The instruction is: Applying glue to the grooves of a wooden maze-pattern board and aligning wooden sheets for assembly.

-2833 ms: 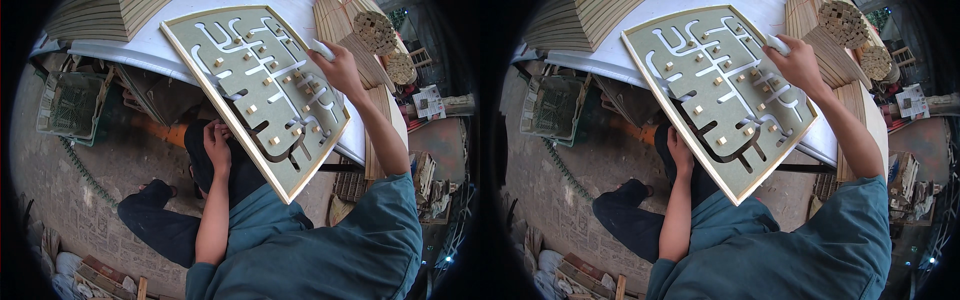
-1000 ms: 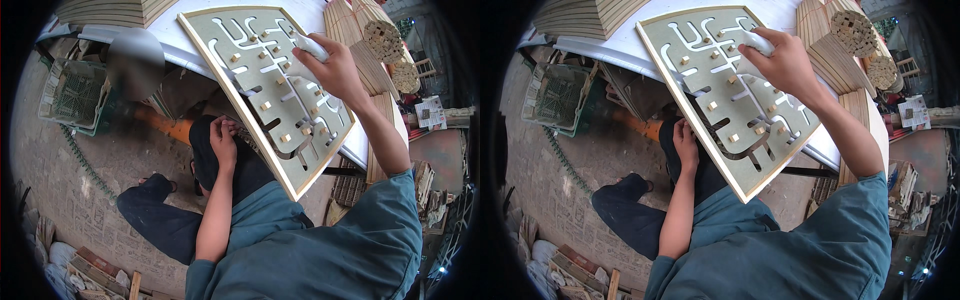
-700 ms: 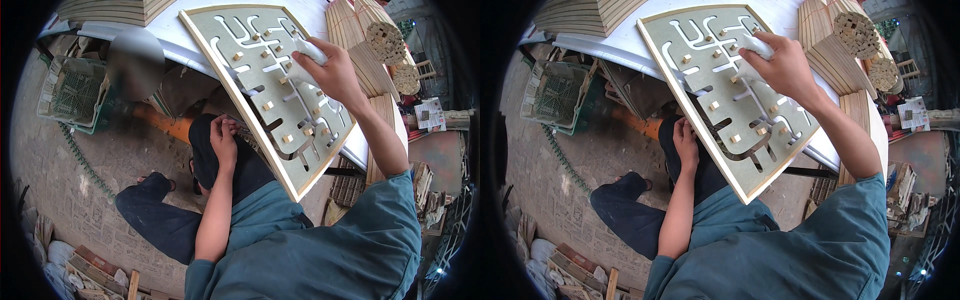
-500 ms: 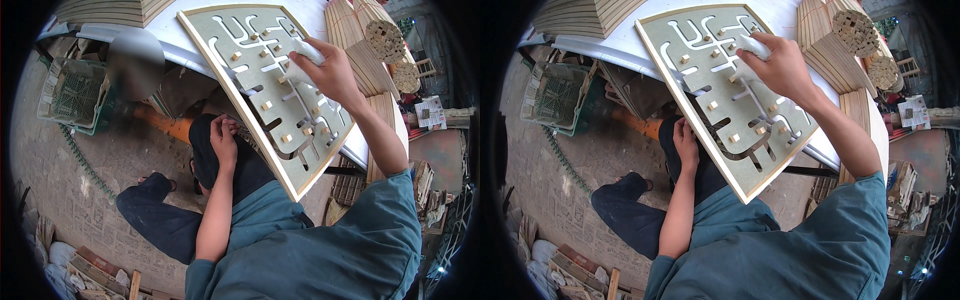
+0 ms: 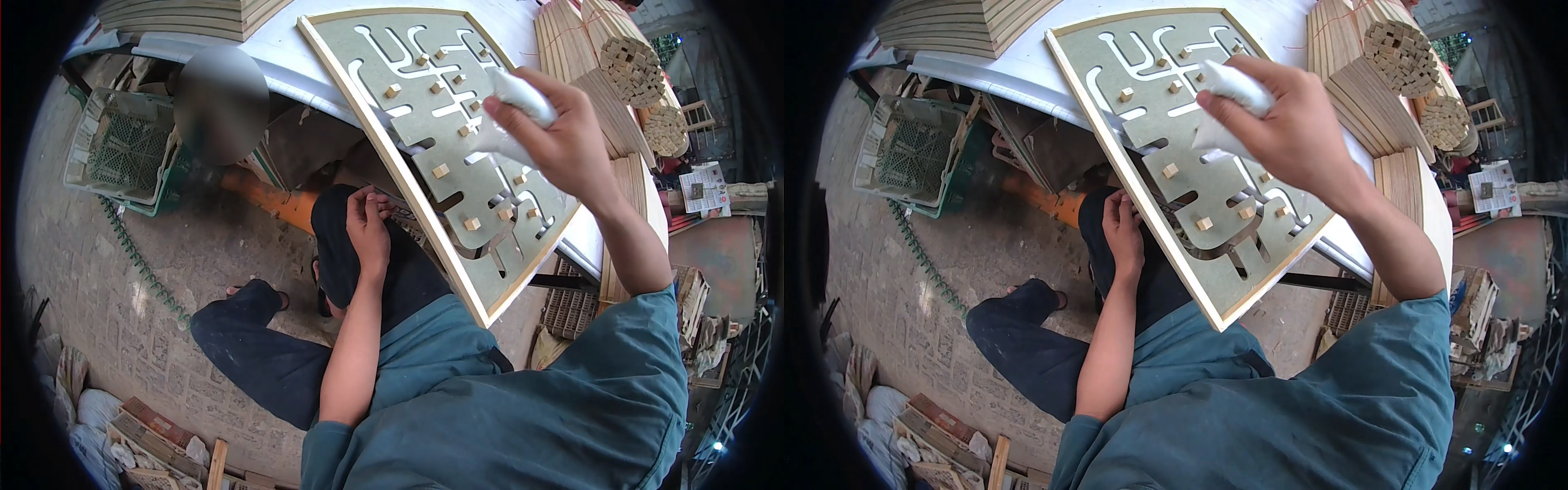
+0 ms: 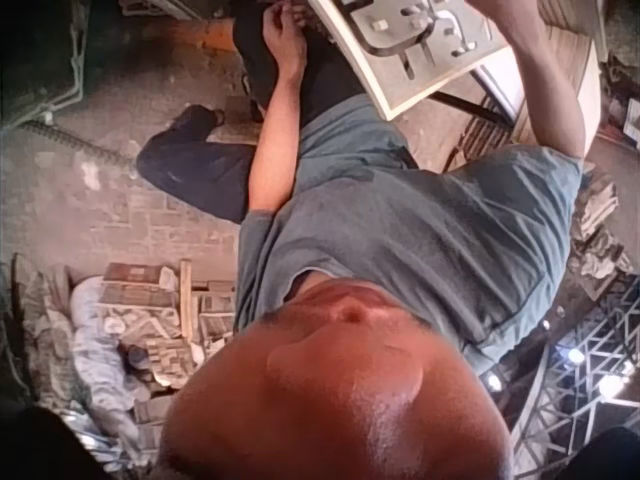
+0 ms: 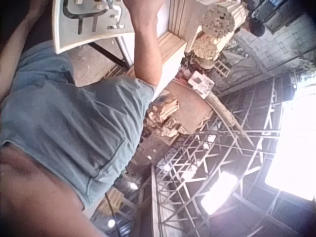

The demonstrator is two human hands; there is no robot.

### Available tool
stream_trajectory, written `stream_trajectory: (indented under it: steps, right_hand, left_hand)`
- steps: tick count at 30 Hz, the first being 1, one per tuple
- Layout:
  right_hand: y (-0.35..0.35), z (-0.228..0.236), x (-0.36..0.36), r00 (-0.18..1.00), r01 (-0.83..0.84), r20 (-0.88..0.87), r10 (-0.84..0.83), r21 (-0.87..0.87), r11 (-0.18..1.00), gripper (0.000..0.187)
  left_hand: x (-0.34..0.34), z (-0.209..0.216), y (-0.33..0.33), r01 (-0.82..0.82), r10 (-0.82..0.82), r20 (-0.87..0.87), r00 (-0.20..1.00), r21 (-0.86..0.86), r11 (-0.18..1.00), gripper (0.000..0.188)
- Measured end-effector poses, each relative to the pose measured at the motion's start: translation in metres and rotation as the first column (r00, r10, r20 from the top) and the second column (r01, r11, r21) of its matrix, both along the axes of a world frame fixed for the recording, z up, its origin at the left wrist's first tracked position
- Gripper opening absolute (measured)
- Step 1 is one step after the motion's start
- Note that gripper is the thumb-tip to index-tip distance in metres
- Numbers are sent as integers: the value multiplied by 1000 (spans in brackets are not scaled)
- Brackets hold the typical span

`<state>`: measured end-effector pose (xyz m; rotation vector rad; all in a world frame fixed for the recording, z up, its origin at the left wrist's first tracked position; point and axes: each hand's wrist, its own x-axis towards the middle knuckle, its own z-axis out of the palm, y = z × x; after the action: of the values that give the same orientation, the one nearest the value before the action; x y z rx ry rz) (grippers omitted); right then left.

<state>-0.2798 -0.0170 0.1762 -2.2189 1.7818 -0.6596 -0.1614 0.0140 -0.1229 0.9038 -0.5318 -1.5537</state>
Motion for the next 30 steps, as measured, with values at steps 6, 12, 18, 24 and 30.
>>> stream_trajectory:
  steps: [6,12,18,24,30]
  right_hand:
    - [-1,-13,11,1000,-30,9,29,35,999,24]
    - [1,-19,16,997,-27,-65,34,101,994,24]
    - [0,-18,15,997,-37,-69,42,72,997,21]
    - [6,-7,6,1000,-13,20,14,-27,1000,22]
    - [35,20,6,998,59,20,-60,49,997,22]
  left_hand:
    - [-1,-5,-1,-23,22,-47,999,-10,1000,22]
    - [0,-4,-2,-21,20,-60,998,-2,1000,22]
    - [-1,-5,-2,-20,20,-93,996,-4,1000,21]
    - [-1,0,-2,-13,13,-56,998,-3,1000,21]
    - [1,-2,-2,-18,18,-54,998,-7,1000,22]
